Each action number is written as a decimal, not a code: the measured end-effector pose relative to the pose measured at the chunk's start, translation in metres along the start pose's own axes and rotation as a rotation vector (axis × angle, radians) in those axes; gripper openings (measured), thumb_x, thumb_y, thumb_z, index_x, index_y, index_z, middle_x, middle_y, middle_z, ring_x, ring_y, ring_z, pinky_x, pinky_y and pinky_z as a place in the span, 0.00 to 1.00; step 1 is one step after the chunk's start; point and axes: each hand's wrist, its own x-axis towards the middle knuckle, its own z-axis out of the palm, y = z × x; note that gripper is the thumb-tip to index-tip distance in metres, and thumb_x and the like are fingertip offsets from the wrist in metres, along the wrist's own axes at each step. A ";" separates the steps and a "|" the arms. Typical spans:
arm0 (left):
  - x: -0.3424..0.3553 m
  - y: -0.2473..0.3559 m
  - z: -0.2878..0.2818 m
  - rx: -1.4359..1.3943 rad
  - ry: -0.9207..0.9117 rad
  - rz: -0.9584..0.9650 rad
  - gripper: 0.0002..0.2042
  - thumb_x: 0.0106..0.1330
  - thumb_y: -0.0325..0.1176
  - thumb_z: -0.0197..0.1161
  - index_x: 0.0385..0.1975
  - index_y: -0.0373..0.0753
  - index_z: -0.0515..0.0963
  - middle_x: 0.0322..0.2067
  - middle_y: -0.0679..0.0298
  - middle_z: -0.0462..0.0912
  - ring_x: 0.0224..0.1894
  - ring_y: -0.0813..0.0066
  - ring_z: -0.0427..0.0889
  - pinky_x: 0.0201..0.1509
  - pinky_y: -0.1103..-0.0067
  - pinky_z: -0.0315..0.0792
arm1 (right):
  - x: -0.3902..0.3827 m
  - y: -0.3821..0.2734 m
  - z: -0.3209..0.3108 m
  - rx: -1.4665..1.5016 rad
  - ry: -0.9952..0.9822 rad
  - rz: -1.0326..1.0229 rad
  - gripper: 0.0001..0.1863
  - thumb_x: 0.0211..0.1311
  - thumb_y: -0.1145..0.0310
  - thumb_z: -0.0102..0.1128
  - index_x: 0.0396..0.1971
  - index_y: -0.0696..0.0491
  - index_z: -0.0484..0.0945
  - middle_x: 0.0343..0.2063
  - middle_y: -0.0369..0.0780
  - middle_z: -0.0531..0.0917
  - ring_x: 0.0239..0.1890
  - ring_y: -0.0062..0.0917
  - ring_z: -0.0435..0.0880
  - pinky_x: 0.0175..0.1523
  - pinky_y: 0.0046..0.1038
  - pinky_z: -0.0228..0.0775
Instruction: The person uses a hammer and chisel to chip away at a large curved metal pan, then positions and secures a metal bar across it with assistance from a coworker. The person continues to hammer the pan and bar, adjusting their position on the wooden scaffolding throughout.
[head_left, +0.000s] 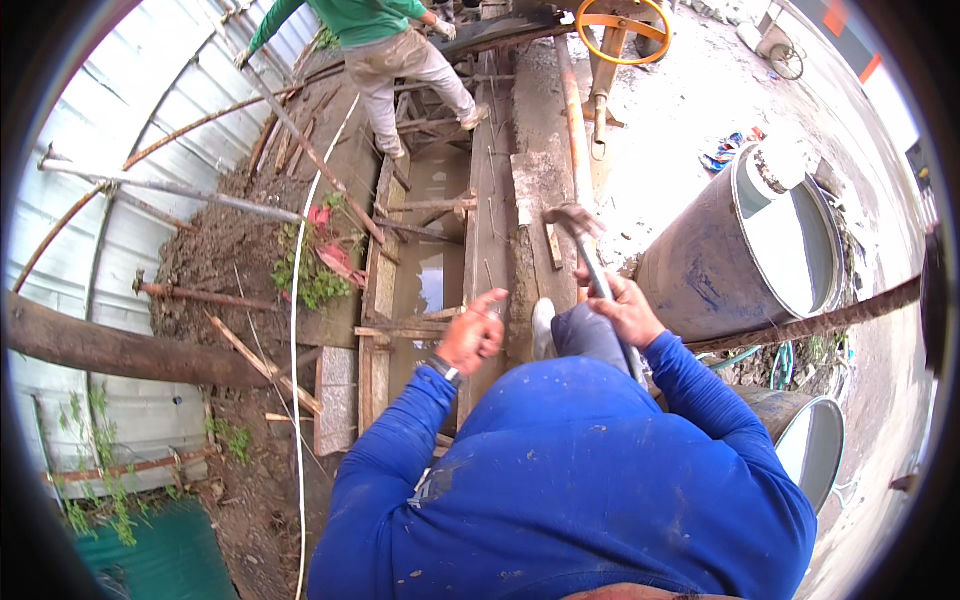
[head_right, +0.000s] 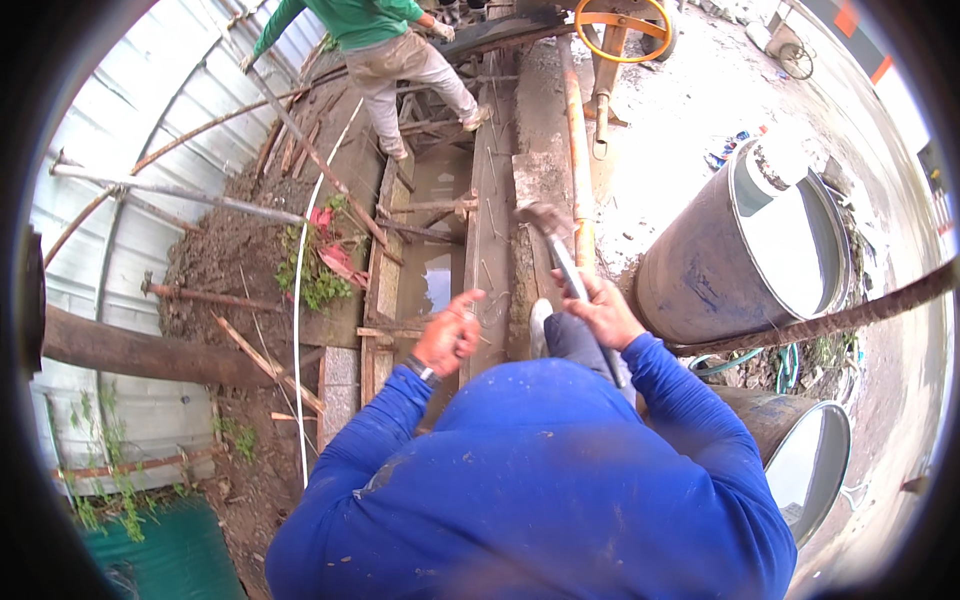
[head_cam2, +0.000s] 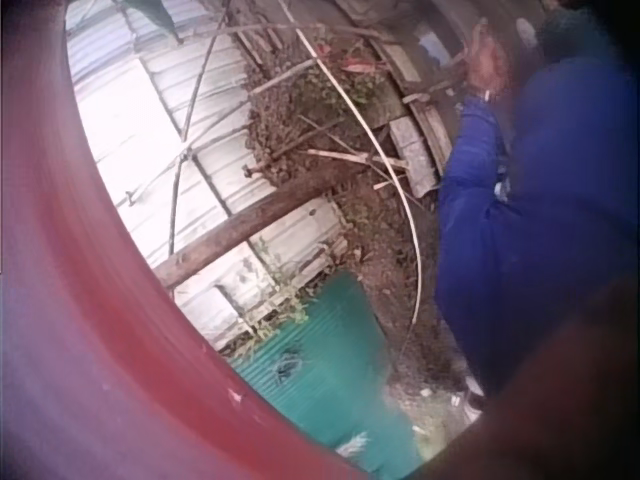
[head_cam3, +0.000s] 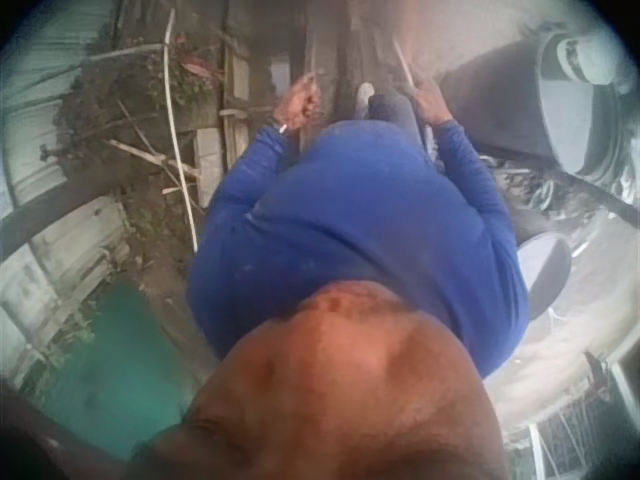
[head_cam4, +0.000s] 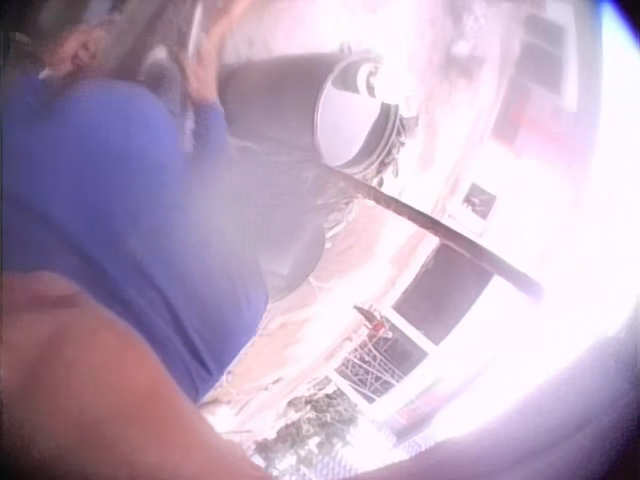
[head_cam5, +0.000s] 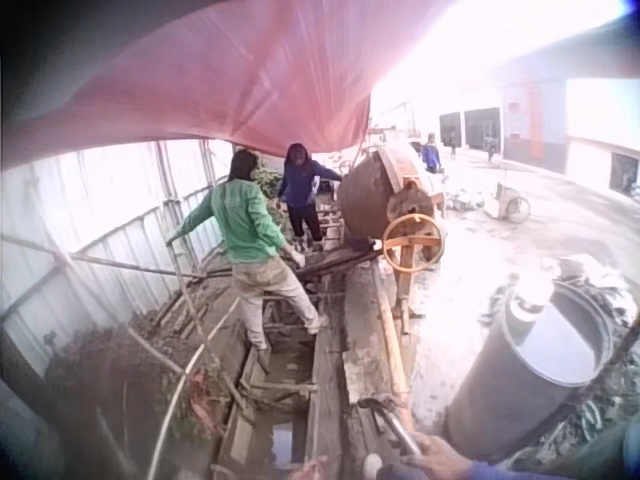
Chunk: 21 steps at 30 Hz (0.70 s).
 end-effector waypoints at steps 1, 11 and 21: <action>-0.002 0.009 -0.023 -0.059 0.060 0.071 0.23 0.77 0.24 0.47 0.69 0.51 0.70 0.25 0.72 0.67 0.19 0.85 0.60 0.19 0.84 0.57 | 0.005 0.011 -0.014 0.012 0.034 0.019 0.23 0.65 0.76 0.61 0.62 0.56 0.81 0.43 0.34 0.82 0.46 0.17 0.79 0.56 0.25 0.75; 0.043 0.013 -0.171 -0.187 0.820 0.309 0.18 0.77 0.25 0.47 0.65 0.46 0.71 0.29 0.64 0.77 0.21 0.80 0.69 0.20 0.80 0.63 | 0.043 0.195 -0.151 -0.064 0.194 0.503 0.12 0.59 0.73 0.62 0.42 0.59 0.83 0.26 0.34 0.82 0.26 0.18 0.77 0.33 0.23 0.70; 0.213 0.120 -0.116 -0.118 0.682 0.017 0.10 0.70 0.27 0.53 0.49 0.44 0.74 0.27 0.64 0.76 0.20 0.78 0.69 0.19 0.77 0.62 | 0.159 0.300 -0.280 0.051 0.187 0.876 0.04 0.63 0.77 0.60 0.36 0.59 0.77 0.25 0.43 0.85 0.22 0.27 0.83 0.25 0.30 0.74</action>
